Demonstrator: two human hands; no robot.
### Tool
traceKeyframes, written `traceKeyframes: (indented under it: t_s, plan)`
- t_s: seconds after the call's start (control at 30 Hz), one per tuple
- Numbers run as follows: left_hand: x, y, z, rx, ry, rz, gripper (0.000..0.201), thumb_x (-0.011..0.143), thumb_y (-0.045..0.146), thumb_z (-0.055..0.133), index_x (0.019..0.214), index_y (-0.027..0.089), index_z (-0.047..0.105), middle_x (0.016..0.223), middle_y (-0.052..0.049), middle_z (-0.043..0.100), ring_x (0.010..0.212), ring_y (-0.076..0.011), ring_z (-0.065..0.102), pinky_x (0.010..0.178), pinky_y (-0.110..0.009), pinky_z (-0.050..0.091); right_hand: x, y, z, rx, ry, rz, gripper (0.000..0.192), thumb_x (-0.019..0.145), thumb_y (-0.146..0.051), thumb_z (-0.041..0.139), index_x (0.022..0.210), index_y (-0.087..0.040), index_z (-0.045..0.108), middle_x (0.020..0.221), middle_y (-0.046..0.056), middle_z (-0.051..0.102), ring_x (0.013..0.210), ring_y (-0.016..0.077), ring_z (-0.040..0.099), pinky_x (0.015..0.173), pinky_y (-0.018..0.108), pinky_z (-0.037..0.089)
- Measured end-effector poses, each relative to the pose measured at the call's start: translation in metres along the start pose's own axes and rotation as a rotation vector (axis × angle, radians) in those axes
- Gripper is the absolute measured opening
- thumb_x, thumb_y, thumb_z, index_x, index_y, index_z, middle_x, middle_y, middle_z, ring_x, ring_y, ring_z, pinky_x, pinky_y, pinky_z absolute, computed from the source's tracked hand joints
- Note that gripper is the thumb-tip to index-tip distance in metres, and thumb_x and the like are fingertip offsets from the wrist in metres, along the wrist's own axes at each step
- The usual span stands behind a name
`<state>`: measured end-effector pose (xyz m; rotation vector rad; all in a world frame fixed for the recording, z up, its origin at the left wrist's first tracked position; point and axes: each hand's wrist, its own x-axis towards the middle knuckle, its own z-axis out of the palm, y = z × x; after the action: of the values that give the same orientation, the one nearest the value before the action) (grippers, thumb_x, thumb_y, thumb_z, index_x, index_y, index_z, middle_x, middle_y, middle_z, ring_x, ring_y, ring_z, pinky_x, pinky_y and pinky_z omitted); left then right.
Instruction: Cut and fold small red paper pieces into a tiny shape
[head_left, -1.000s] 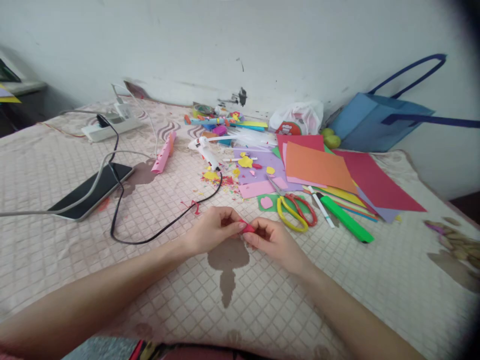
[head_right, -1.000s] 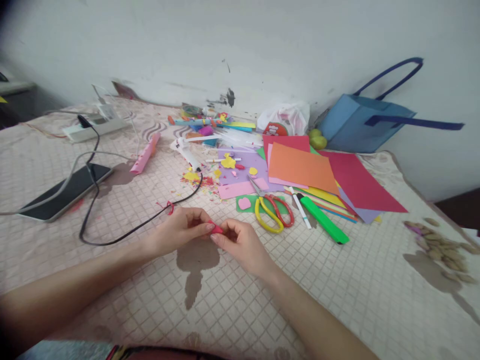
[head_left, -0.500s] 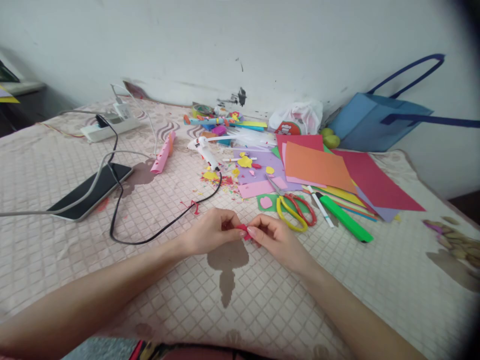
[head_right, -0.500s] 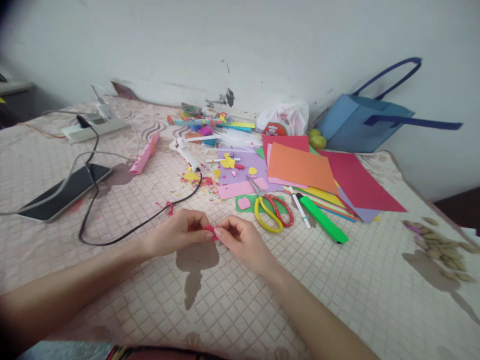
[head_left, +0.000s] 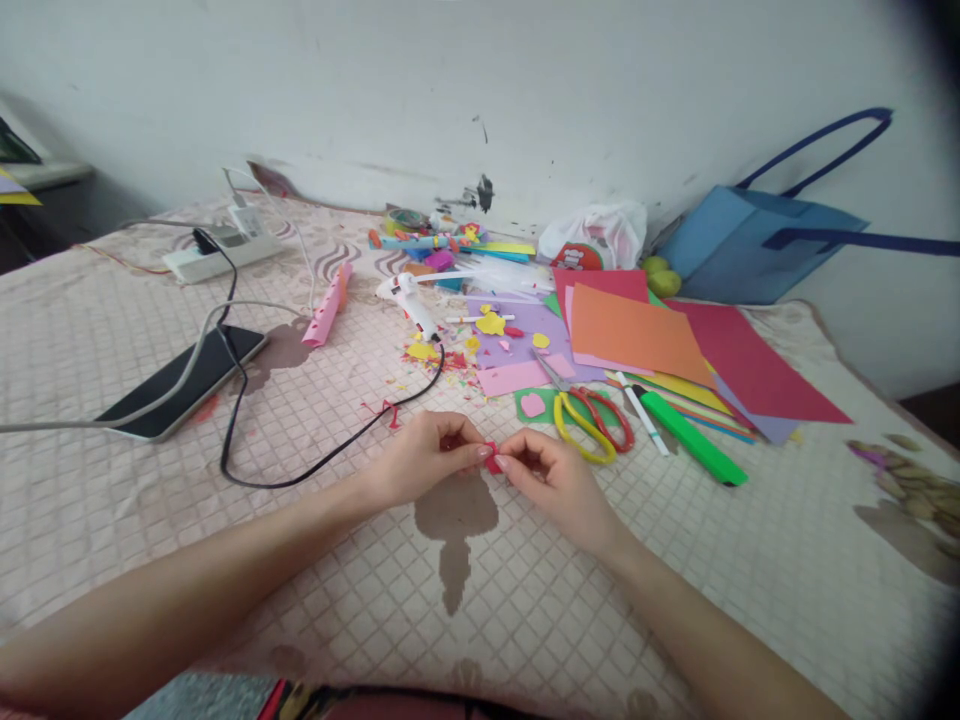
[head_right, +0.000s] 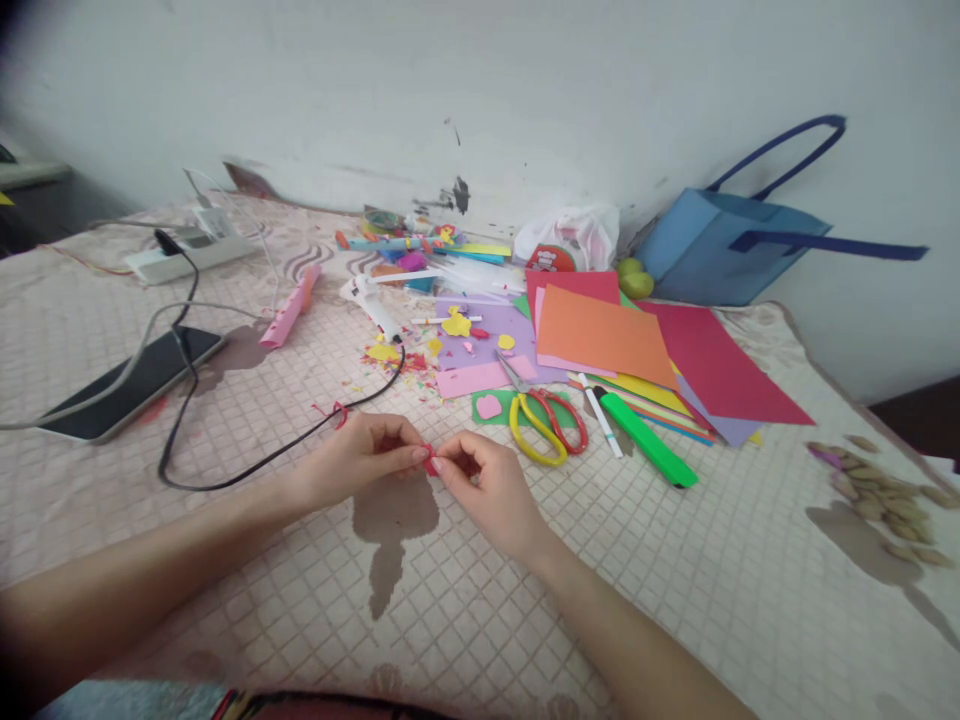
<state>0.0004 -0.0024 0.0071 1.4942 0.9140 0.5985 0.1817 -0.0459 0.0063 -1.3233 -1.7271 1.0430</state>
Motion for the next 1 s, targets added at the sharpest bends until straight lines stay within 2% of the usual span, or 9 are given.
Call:
traceKeyframes:
  t_s: [0.17, 0.3, 0.43, 0.57, 0.7, 1.0]
  plan:
    - [0.002, -0.003, 0.002, -0.145, -0.018, -0.069, 0.026, 0.078, 0.036, 0.062, 0.083, 0.010, 0.062, 0.071, -0.003, 0.064, 0.063, -0.0100, 0.058, 0.062, -0.023, 0.046, -0.003, 0.001, 0.005, -0.196, 0.189, -0.143, 0.012, 0.080, -0.012, 0.053, 0.070, -0.018, 0.054, 0.065, -0.002, 0.057, 0.060, 0.0114, 0.051, 0.057, 0.023, 0.041]
    - [0.002, -0.003, 0.005, -0.222, -0.037, -0.074, 0.026, 0.076, 0.035, 0.066, 0.082, 0.011, 0.061, 0.073, -0.003, 0.064, 0.065, -0.0103, 0.059, 0.065, -0.024, 0.047, -0.004, 0.002, 0.009, -0.291, 0.238, -0.236, 0.013, 0.078, -0.011, 0.054, 0.068, -0.018, 0.052, 0.064, -0.002, 0.055, 0.060, 0.0117, 0.051, 0.059, 0.024, 0.041]
    - [0.002, -0.004, 0.005, -0.236, -0.029, -0.079, 0.025, 0.075, 0.034, 0.067, 0.081, 0.011, 0.062, 0.074, -0.004, 0.065, 0.066, -0.0104, 0.059, 0.066, -0.024, 0.047, -0.004, 0.002, 0.008, -0.250, 0.186, -0.191, 0.011, 0.080, -0.012, 0.054, 0.070, -0.018, 0.054, 0.065, -0.001, 0.057, 0.061, 0.0125, 0.052, 0.059, 0.025, 0.042]
    - [0.003, -0.004, 0.004, -0.226, -0.028, -0.074, 0.024, 0.075, 0.033, 0.067, 0.082, 0.011, 0.062, 0.073, -0.003, 0.065, 0.065, -0.0093, 0.058, 0.065, -0.022, 0.046, -0.001, 0.004, 0.005, -0.055, 0.072, -0.063, 0.008, 0.081, -0.022, 0.058, 0.074, -0.019, 0.057, 0.071, 0.000, 0.062, 0.065, 0.0135, 0.056, 0.061, 0.026, 0.045]
    - [0.002, -0.002, 0.002, -0.212, -0.039, -0.059, 0.024, 0.076, 0.034, 0.066, 0.084, 0.011, 0.063, 0.072, -0.002, 0.064, 0.064, -0.0090, 0.057, 0.063, -0.021, 0.045, 0.002, 0.007, 0.001, 0.118, 0.012, 0.021, 0.011, 0.079, -0.029, 0.063, 0.075, -0.020, 0.057, 0.072, 0.000, 0.061, 0.067, 0.0139, 0.057, 0.061, 0.027, 0.047]
    - [0.001, -0.001, 0.002, -0.207, -0.068, -0.059, 0.025, 0.079, 0.034, 0.063, 0.089, 0.011, 0.064, 0.075, -0.003, 0.066, 0.065, -0.0088, 0.058, 0.064, -0.021, 0.046, 0.006, 0.013, -0.002, 0.287, -0.088, 0.084, 0.015, 0.079, -0.032, 0.063, 0.075, -0.019, 0.056, 0.067, -0.004, 0.053, 0.058, 0.0093, 0.048, 0.053, 0.023, 0.039]
